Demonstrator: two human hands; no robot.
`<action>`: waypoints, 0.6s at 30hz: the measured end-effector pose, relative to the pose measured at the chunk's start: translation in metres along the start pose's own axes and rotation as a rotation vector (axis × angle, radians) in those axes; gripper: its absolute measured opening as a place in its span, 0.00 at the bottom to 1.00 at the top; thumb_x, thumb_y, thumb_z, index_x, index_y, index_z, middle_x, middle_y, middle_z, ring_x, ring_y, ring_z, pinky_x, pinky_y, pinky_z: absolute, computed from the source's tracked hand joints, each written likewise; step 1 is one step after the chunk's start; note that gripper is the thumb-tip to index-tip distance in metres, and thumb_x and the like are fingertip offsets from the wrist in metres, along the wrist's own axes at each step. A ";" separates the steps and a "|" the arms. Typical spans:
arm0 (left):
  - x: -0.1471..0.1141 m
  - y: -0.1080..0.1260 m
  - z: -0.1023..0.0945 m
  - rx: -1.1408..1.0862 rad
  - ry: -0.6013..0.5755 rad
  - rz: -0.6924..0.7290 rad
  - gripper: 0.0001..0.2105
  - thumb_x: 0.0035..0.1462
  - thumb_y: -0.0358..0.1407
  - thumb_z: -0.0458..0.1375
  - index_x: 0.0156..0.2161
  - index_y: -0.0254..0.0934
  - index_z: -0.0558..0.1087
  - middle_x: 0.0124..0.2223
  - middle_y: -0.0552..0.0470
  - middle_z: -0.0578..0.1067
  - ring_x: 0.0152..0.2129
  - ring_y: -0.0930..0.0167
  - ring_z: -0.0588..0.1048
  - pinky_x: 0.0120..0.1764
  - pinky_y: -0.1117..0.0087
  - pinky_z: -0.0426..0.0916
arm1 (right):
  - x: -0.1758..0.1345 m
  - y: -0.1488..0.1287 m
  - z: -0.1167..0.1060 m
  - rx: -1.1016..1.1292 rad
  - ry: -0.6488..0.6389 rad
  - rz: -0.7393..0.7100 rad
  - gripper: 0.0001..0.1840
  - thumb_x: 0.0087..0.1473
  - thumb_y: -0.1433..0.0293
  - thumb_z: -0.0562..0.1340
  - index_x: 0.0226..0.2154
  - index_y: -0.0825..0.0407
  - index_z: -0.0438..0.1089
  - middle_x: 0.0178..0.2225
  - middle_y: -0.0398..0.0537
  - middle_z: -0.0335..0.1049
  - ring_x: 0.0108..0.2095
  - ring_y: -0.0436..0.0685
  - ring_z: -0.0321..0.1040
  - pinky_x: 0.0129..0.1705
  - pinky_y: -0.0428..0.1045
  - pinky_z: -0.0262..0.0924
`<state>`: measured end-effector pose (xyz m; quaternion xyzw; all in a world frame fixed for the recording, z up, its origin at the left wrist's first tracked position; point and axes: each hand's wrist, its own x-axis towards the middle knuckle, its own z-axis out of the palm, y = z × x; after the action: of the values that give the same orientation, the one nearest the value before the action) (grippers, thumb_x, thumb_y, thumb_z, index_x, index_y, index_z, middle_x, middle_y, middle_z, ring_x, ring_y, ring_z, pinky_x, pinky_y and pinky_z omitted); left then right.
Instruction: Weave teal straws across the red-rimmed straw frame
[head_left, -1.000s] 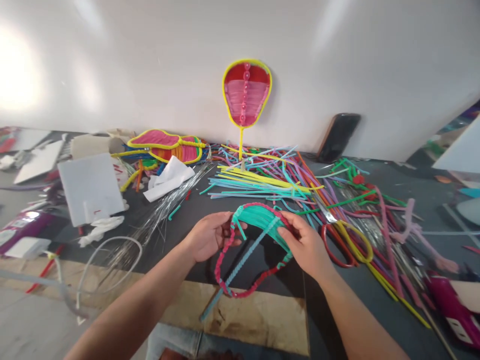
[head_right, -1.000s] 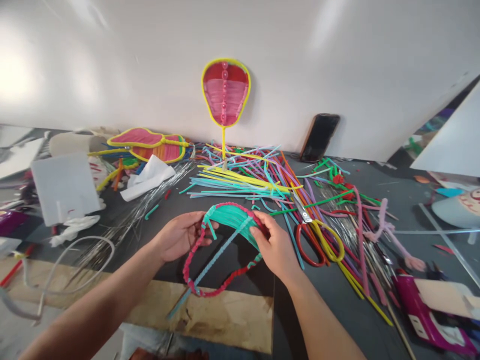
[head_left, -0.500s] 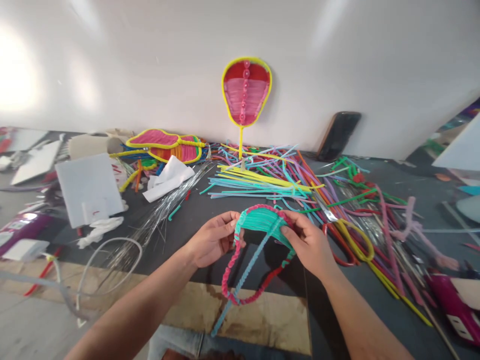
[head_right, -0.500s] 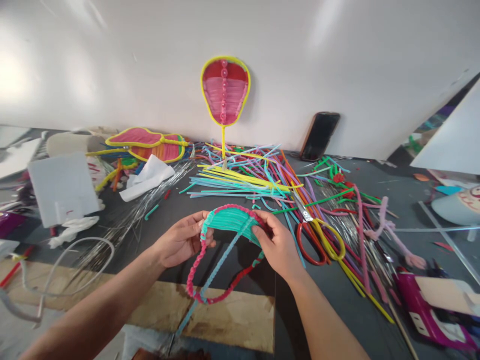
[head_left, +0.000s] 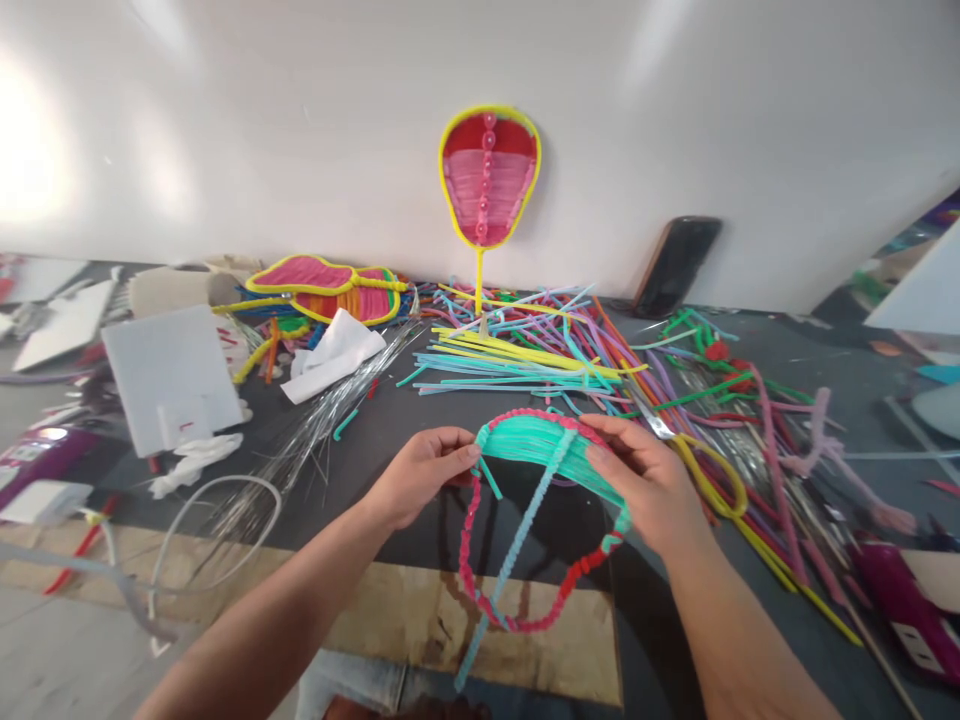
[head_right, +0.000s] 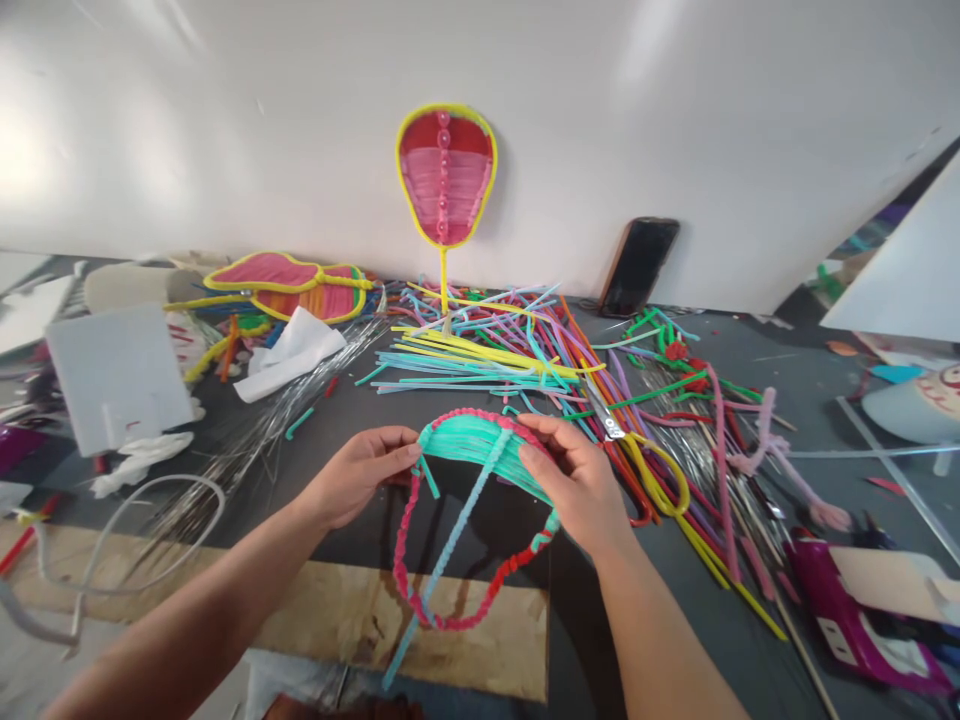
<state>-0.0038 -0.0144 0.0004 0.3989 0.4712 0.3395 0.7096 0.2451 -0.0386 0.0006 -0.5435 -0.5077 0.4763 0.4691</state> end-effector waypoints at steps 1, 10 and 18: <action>0.000 -0.001 0.000 -0.014 -0.002 -0.015 0.12 0.45 0.40 0.66 0.28 0.31 0.72 0.23 0.57 0.68 0.20 0.79 0.67 0.26 0.79 0.64 | 0.000 -0.002 -0.002 0.117 -0.028 0.030 0.22 0.48 0.55 0.64 0.44 0.48 0.70 0.37 0.49 0.74 0.34 0.57 0.72 0.36 0.52 0.67; 0.003 -0.015 0.007 -0.360 0.001 -0.168 0.11 0.41 0.34 0.68 0.30 0.32 0.73 0.21 0.54 0.72 0.17 0.75 0.71 0.22 0.76 0.67 | -0.007 0.005 0.032 0.137 -0.166 0.086 0.13 0.50 0.59 0.63 0.34 0.50 0.68 0.27 0.44 0.70 0.22 0.49 0.65 0.23 0.44 0.61; -0.002 -0.017 0.021 -0.313 -0.005 -0.100 0.15 0.41 0.41 0.68 0.29 0.33 0.71 0.24 0.53 0.74 0.19 0.75 0.72 0.24 0.75 0.70 | -0.025 0.004 0.063 -0.404 -0.186 -0.215 0.11 0.49 0.65 0.63 0.37 0.51 0.69 0.31 0.45 0.73 0.28 0.52 0.69 0.30 0.45 0.65</action>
<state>0.0176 -0.0289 -0.0091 0.2605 0.4300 0.3720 0.7803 0.1822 -0.0626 -0.0091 -0.5229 -0.6885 0.3604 0.3503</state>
